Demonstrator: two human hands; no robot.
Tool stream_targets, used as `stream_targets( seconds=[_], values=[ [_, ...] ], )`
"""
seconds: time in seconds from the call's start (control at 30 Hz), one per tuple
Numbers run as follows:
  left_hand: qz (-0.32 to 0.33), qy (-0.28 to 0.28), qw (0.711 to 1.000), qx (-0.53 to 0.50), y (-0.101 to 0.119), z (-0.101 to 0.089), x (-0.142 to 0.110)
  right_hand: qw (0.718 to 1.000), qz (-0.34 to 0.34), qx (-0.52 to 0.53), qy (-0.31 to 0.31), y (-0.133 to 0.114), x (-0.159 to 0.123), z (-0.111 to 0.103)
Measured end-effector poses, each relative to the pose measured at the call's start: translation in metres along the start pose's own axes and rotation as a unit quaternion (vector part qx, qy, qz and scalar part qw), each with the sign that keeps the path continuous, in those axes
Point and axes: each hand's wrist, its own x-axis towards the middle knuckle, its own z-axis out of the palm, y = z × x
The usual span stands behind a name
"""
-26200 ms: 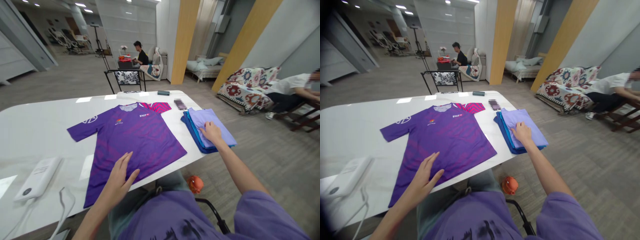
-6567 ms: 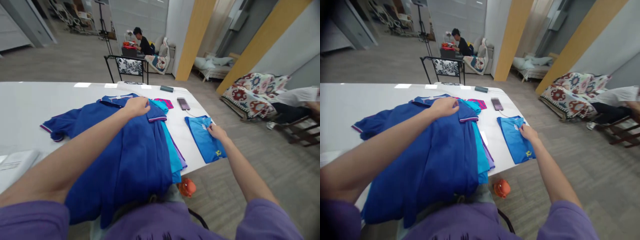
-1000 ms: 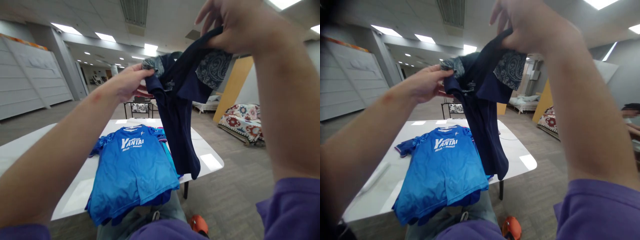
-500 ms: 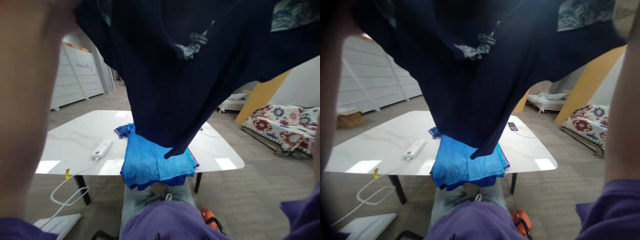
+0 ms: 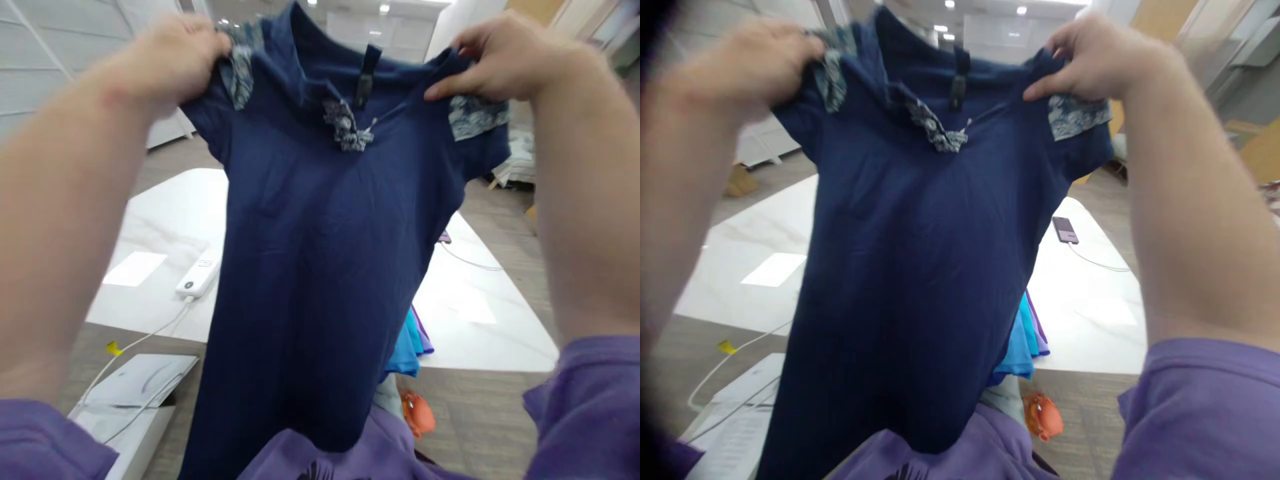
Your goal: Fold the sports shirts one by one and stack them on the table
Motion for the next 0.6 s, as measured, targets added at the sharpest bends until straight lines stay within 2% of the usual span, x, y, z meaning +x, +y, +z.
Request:
stream_targets(
  seconds=[0.07,0.1,0.17,0.23,0.3,0.37,0.43,0.5,0.6],
  values=[
    [-0.009,-0.023,0.999,0.035,-0.044,0.065,0.017,0.992,0.064,-0.101,-0.029,0.036,0.024,0.097],
    [-0.025,-0.042,0.998,0.046,-0.067,0.099,0.023,0.99,0.07,-0.11,-0.047,0.051,0.031,0.145],
    [-0.063,-0.081,0.992,0.071,-0.11,0.162,0.029,0.987,0.109,-0.114,-0.039,0.074,0.034,0.232],
    [-0.101,-0.101,0.985,0.101,-0.151,0.215,0.023,0.984,0.138,-0.103,-0.04,0.088,0.02,0.304],
    [-0.154,-0.114,0.97,0.152,-0.186,0.251,0.01,0.979,0.164,-0.091,-0.084,0.093,-0.008,0.357],
    [-0.219,-0.146,0.944,0.2,-0.212,0.273,-0.004,0.969,0.189,-0.078,-0.143,0.091,-0.046,0.39],
    [-0.262,-0.2,0.919,0.215,-0.23,0.283,-0.013,0.96,0.205,-0.068,-0.179,0.084,-0.088,0.407],
    [-0.262,-0.242,0.909,0.216,-0.24,0.289,-0.017,0.959,0.195,-0.061,-0.195,0.075,-0.129,0.415],
    [-0.22,-0.275,0.911,0.214,-0.241,0.297,-0.014,0.961,0.156,-0.058,-0.219,0.062,-0.177,0.423]
  ],
)
